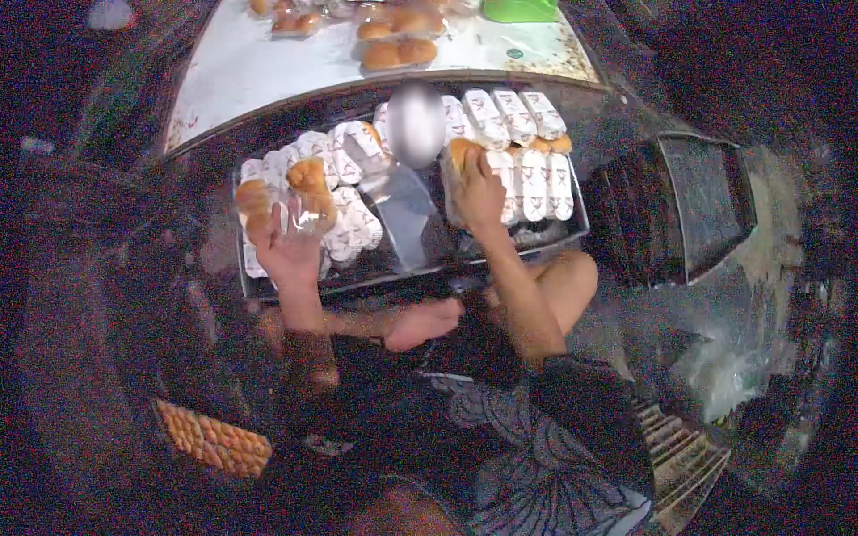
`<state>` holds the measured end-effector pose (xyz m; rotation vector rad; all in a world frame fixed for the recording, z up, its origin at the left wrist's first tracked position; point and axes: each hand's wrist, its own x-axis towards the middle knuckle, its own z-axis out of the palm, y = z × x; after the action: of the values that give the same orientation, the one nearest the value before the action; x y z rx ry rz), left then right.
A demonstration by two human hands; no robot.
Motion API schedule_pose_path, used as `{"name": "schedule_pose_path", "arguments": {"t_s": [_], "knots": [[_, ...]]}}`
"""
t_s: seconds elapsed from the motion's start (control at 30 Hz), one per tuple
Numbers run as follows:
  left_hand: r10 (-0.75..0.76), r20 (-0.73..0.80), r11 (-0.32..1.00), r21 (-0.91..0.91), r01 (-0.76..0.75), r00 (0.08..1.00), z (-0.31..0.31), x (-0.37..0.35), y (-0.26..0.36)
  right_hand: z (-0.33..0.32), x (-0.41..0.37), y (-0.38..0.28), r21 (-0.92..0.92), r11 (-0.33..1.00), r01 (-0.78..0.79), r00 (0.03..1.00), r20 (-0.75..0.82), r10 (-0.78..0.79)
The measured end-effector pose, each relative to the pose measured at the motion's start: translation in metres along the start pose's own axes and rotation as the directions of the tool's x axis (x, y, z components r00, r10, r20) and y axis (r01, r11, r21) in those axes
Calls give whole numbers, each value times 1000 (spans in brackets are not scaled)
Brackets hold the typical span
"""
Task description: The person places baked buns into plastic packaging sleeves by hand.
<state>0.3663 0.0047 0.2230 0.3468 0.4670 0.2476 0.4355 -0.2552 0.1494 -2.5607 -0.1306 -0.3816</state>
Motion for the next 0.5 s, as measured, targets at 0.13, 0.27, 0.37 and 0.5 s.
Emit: {"name": "schedule_pose_path", "arguments": {"t_s": [0.13, 0.27, 0.37, 0.5], "knots": [[92, -175, 991, -81, -108, 980, 9, 2, 11, -46, -48, -87, 276, 831, 482, 874, -85, -479], [238, 180, 956, 129, -263, 954, 5, -16, -26, -64, -52, -138, 225, 834, 503, 862, -57, -504], [-30, 221, 996, -70, 46, 975, 1, -6, -13, -73, -73, -140, 346, 771, 535, 823, -11, -567], [150, 190, 865, 450, -222, 970, 10, -17, -34, -82, -70, -143, 265, 881, 391, 911, 27, -412]]}}
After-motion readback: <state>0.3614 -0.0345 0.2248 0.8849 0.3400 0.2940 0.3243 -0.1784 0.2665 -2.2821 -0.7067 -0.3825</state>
